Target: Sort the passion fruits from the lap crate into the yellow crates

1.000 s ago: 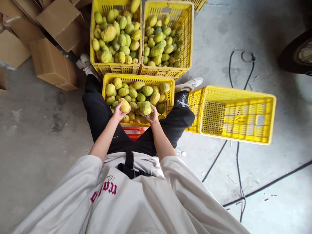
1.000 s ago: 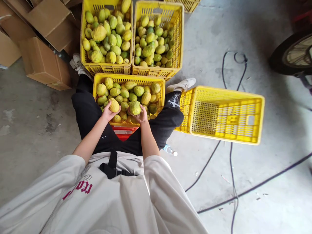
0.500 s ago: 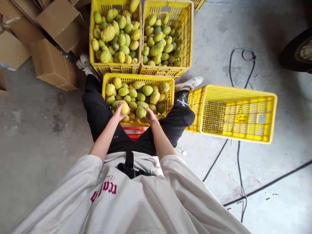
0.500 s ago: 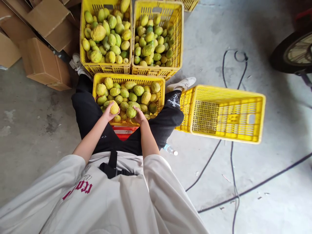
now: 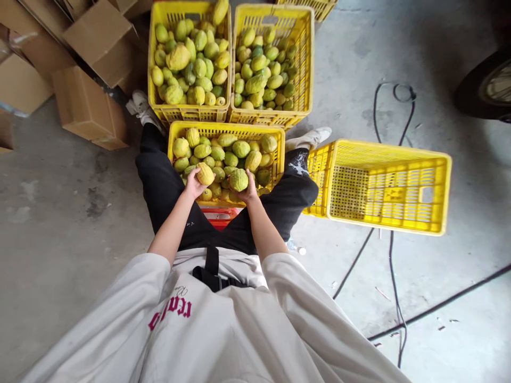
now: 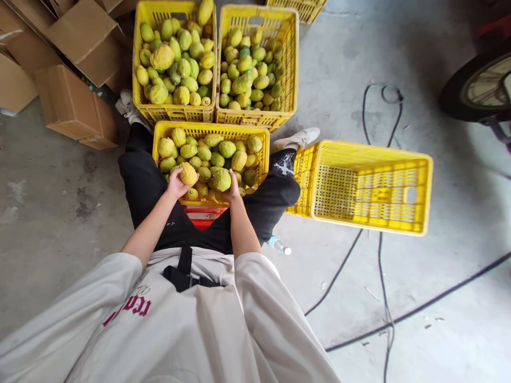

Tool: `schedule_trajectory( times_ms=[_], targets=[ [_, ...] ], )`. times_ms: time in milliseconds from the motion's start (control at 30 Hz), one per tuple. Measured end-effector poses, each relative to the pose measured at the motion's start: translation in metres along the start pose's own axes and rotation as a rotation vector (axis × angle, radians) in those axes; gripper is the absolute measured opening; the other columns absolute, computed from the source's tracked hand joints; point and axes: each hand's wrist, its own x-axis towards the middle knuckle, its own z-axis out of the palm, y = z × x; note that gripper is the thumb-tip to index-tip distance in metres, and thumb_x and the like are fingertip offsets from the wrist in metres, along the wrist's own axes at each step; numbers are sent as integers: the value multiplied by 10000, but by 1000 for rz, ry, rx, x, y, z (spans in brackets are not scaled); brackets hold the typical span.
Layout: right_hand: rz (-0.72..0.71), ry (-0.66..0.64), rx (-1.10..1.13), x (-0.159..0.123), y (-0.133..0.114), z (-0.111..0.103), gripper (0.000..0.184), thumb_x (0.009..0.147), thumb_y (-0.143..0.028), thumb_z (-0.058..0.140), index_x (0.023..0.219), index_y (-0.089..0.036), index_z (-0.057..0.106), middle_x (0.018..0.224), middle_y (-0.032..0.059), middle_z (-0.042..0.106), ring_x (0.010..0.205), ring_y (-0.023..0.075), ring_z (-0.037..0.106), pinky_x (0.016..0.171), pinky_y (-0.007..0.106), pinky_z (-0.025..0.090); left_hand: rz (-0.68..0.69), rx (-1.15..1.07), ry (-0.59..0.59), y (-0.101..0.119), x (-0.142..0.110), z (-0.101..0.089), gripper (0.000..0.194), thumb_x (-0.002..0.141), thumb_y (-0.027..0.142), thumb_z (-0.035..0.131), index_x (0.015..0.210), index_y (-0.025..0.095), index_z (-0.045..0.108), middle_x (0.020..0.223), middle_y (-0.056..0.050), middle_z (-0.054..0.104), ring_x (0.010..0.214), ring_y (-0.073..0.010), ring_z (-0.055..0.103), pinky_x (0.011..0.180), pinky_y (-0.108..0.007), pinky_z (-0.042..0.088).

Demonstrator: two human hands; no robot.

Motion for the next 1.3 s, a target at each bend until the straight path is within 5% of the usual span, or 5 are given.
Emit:
schedule_trajectory(
  times_ms=[233, 500, 900, 1133, 1300],
  targets=[
    [-36, 34, 61, 0, 0, -1, 423, 1031, -507, 494, 1229, -253, 769, 879, 70, 846, 1020, 344, 871, 906, 512, 791, 55, 61, 55, -1, 2, 2, 67, 1097, 195, 722, 1087, 241, 769, 948, -17, 789, 1107, -192, 867, 1208, -298, 649],
    [-46, 4, 21, 5, 3, -4, 274, 926, -479, 710, 1133, -302, 744, 876, 37, 837, 1033, 353, 883, 909, 500, 790, -45, 104, 47, 1, 2, 1, 204, 1149, 450, 710, 1216, 262, 751, 899, -36, 753, 756, -177, 713, 698, -248, 638],
    [-128, 109, 106, 0, -1, -1, 207, 989, -529, 666, 1017, -325, 658, 790, -36, 743, 907, 265, 826, 940, 451, 774, -66, 67, 58, 7, -13, 6, 385, 1161, 590, 619, 1203, 246, 787, 799, -46, 685, 616, -167, 636, 500, -204, 515],
    [-151, -104, 104, -13, -3, 9, 361, 917, -563, 617, 1162, -322, 728, 870, 25, 799, 989, 341, 859, 945, 566, 781, 47, -25, 21, 19, -28, 10, 445, 1108, 586, 558, 1238, 232, 795, 705, -36, 663, 520, -174, 607, 426, -214, 442],
    [-166, -281, 68, -35, -10, 37, 490, 958, -565, 664, 1352, -289, 751, 1053, 85, 866, 1149, 374, 878, 967, 582, 784, 85, -2, -85, 26, -53, 22, 491, 1122, 618, 509, 1176, 224, 797, 674, -37, 666, 472, -160, 583, 390, -205, 409]
  ],
)
